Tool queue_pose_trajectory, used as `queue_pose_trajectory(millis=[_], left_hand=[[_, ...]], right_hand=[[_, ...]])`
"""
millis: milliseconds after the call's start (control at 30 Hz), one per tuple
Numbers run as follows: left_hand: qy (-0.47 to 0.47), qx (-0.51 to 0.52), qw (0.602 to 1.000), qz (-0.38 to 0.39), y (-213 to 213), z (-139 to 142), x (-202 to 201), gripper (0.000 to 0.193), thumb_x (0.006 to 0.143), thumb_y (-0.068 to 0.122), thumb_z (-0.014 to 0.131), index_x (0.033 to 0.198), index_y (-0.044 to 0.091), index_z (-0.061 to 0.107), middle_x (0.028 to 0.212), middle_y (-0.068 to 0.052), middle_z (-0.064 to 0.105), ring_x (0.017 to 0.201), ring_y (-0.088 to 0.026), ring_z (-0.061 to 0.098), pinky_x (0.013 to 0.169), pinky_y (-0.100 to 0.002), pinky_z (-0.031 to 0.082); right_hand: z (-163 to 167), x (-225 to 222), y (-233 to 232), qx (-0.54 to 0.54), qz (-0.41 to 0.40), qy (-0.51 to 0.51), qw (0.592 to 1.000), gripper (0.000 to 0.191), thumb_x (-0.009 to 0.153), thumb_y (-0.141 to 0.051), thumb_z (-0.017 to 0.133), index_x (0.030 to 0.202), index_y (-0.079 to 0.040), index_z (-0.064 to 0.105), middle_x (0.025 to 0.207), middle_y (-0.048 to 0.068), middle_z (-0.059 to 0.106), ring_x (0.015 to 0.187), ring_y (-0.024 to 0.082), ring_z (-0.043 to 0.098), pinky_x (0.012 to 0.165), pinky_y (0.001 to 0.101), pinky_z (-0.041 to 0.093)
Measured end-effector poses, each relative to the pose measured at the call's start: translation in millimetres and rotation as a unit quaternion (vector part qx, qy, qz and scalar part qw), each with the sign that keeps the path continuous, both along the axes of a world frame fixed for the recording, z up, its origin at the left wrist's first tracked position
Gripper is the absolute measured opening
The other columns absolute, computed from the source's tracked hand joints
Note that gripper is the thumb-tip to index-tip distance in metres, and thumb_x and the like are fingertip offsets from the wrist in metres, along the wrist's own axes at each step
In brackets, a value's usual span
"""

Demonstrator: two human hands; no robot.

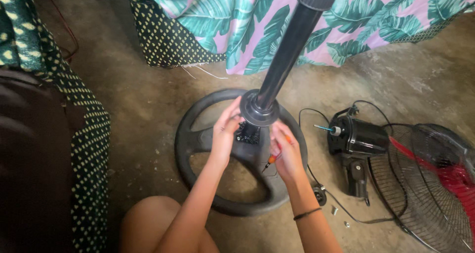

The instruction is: The person sits on the floor and uses a screwdriver to unscrew and remove bolts from the base of a pedestal fan, separating the pole from the round base and removing a mounting bracket, then works on the screws and parts laid out on the floor.

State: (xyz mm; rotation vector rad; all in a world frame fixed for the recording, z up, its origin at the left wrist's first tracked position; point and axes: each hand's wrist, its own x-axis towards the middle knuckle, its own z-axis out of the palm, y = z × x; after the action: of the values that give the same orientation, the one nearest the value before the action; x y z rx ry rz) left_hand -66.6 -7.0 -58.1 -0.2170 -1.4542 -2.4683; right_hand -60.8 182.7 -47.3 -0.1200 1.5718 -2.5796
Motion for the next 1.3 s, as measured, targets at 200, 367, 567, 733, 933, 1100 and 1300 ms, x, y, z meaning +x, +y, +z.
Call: queue_pose_trajectory(millis=[200, 367, 567, 733, 933, 1100, 1300], left_hand=[[-0.073, -0.48, 0.833, 0.265, -15.7, -31.5, -13.5, 0.042, 0.092, 0.025, 0.056, 0.13, 0.008, 0.066, 0.123, -0.013, 0.067, 0.118, -0.032, 0.059, 0.099, -0.05, 0.044], [-0.089, -0.646, 0.723, 0.23, -38.7, -67.3, -28.7, 0.047, 0.099, 0.045, 0.051, 0.114, 0.004, 0.067, 0.115, -0.018, 0.068, 0.113, -0.036, 0.062, 0.103, -0.057, 0.041], [-0.235, -0.637, 0.721, 0.142, -37.9, -84.6, -34.6, 0.075, 0.096, 0.07, 0.044, 0.097, 0.002, 0.076, 0.104, -0.026, 0.072, 0.102, -0.041, 0.069, 0.094, -0.052, 0.052], [-0.316, -0.593, 0.724, 0.157, -35.7, -89.0, -35.6, 0.084, 0.09, 0.078, 0.045, 0.092, 0.001, 0.078, 0.099, -0.028, 0.072, 0.099, -0.044, 0.07, 0.088, -0.052, 0.054], [-0.388, -0.541, 0.719, 0.2, -26.0, -96.0, -29.3, 0.084, 0.091, 0.079, 0.044, 0.099, 0.002, 0.079, 0.106, -0.028, 0.072, 0.106, -0.044, 0.068, 0.094, -0.053, 0.052], [-0.414, -0.492, 0.749, 0.162, -15.6, -97.3, -27.5, 0.08, 0.094, 0.073, 0.041, 0.113, 0.003, 0.074, 0.12, -0.026, 0.069, 0.115, -0.043, 0.065, 0.099, -0.053, 0.05], [-0.107, -0.162, 0.874, 0.447, 16.6, -117.4, -13.3, 0.037, 0.087, 0.027, 0.064, 0.112, 0.001, 0.069, 0.116, -0.019, 0.066, 0.111, -0.031, 0.068, 0.098, -0.04, 0.052]], right_hand=[[1.7, -3.6, -37.3, 0.078, -0.012, 0.08, 0.994, 0.008, 0.099, -0.011, 0.07, 0.103, -0.005, 0.066, 0.074, -0.006, 0.053, 0.063, 0.004, 0.046, 0.054, 0.0228, 0.037], [-15.9, -7.8, -41.4, 0.175, -0.081, 0.099, 0.976, 0.008, 0.099, -0.015, 0.067, 0.104, -0.01, 0.068, 0.073, -0.007, 0.054, 0.063, 0.004, 0.046, 0.056, 0.0212, 0.037], [-20.3, -4.5, -32.2, 0.196, -0.045, 0.117, 0.973, 0.017, 0.106, -0.017, 0.056, 0.12, -0.01, 0.062, 0.093, -0.001, 0.055, 0.083, 0.009, 0.051, 0.073, 0.025, 0.044], [-12.0, 6.0, -19.6, 0.395, -0.031, 0.254, 0.882, 0.034, 0.097, -0.01, 0.058, 0.13, -0.003, 0.054, 0.122, 0.011, 0.049, 0.118, 0.02, 0.047, 0.105, 0.0346, 0.038], [1.0, -7.7, -11.5, 0.414, 0.054, 0.229, 0.879, 0.039, 0.095, -0.013, 0.069, 0.131, -0.004, 0.054, 0.119, 0.01, 0.065, 0.109, 0.017, 0.064, 0.096, 0.0307, 0.052], [12.5, 1.7, -24.7, 0.336, -0.059, 0.208, 0.917, 0.029, 0.081, -0.013, 0.088, 0.103, 0.001, 0.075, 0.096, 0.007, 0.08, 0.086, 0.012, 0.075, 0.08, 0.0273, 0.061], [28.6, 20.1, -32.6, 0.349, -0.158, 0.191, 0.904, 0.025, 0.083, -0.014, 0.087, 0.1, 0.001, 0.076, 0.089, 0.008, 0.079, 0.077, 0.009, 0.072, 0.072, 0.0259, 0.057]])
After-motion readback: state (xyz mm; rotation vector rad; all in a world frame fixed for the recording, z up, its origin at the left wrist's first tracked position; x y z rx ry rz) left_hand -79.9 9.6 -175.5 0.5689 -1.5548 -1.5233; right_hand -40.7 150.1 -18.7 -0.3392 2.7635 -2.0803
